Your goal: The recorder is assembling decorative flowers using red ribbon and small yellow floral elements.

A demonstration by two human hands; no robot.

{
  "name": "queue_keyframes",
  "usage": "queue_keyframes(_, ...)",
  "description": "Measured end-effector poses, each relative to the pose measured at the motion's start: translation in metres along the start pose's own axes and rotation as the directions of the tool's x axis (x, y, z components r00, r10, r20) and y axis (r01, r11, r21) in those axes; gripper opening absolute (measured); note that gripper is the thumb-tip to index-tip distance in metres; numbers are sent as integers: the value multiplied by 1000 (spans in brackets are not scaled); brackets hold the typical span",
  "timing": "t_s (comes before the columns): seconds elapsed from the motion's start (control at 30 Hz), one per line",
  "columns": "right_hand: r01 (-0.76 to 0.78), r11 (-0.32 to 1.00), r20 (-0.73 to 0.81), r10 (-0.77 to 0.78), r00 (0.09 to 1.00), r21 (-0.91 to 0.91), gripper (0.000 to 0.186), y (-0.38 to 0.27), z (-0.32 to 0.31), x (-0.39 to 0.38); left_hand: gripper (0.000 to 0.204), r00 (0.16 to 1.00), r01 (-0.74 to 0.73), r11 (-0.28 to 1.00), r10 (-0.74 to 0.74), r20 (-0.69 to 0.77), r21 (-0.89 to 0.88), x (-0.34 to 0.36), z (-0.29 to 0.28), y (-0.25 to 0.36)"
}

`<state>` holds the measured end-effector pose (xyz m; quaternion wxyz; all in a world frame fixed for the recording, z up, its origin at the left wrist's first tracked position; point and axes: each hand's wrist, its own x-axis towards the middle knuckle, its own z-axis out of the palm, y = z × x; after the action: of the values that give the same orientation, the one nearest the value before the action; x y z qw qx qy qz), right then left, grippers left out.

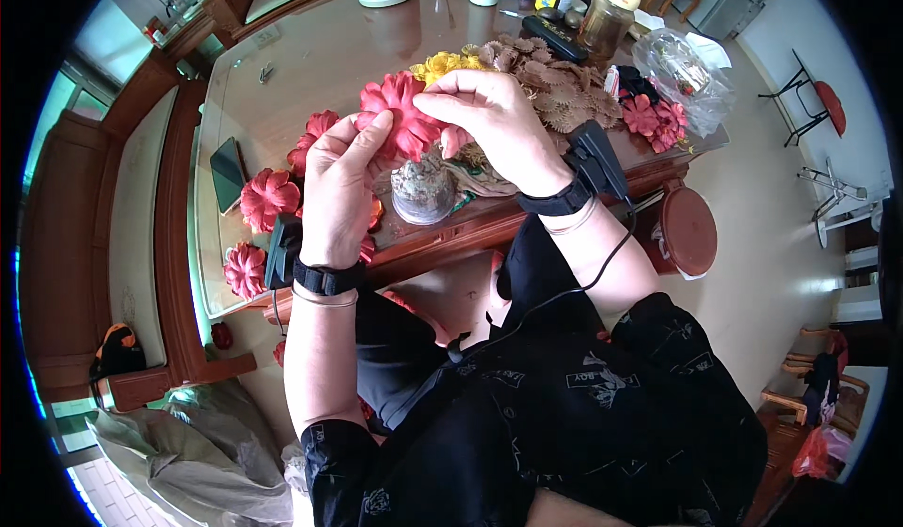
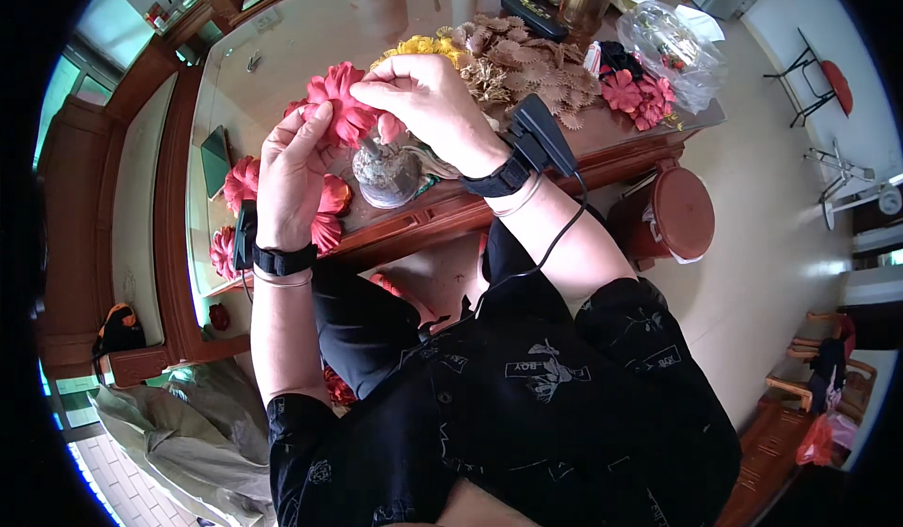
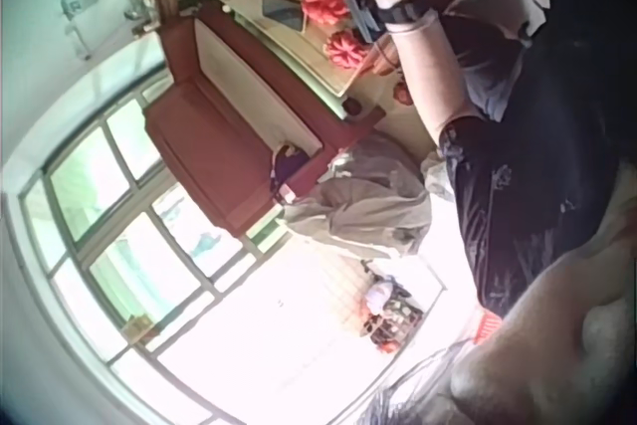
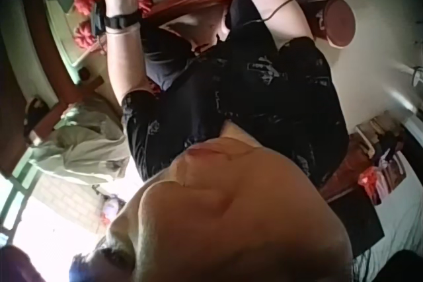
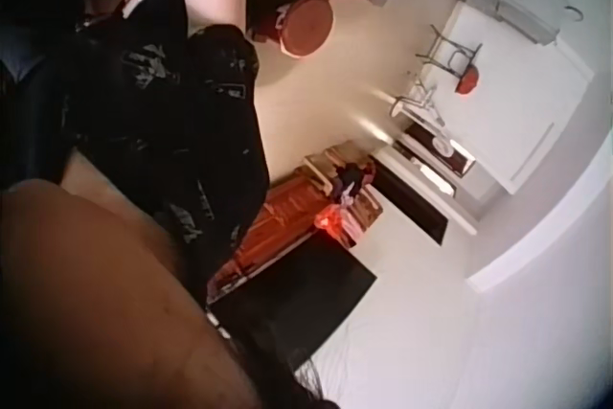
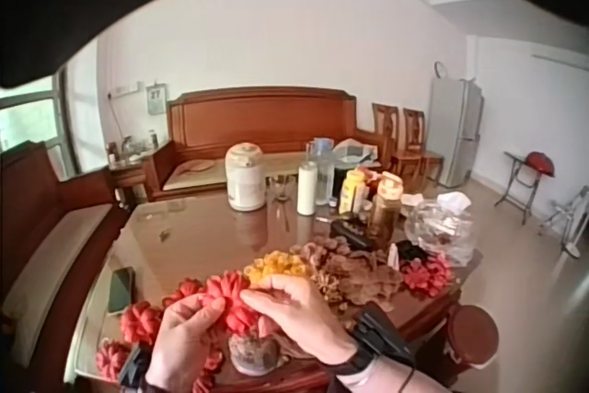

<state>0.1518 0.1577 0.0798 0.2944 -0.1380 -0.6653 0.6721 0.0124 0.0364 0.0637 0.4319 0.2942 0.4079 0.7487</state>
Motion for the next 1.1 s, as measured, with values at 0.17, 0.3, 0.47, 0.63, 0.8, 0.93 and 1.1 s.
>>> queue_keyframes(0.17,-38,999,-18,38,999,-14,21,9,-2,3,12,999,34,998,-34,11,-53,7,-7,-8)
queue_keyframes(0.3,-45,999,-13,45,999,2,21,12,-2,3,12,1000,12,999,-12,8,-45,5,-5,-10)
queue_keyframes(0.47,-20,999,0,20,1000,-48,20,5,-4,3,12,999,-32,999,32,14,20,2,-1,-9)
queue_keyframes(0.63,-10,989,19,13,1000,-144,18,13,-7,3,11,1000,-9,996,10,-8,84,0,-4,-14)
queue_keyframes(0.8,-59,992,14,61,998,-112,16,28,-5,-3,11,999,-24,982,33,-44,188,-4,-11,-27)
queue_keyframes(0.93,-67,996,-15,67,998,-53,15,41,-2,-4,10,997,-35,980,48,-59,198,-4,-7,-28)
queue_keyframes(1.1,-63,995,-12,62,998,-79,14,40,-4,-3,11,998,-14,979,27,-61,205,-2,-7,-25)
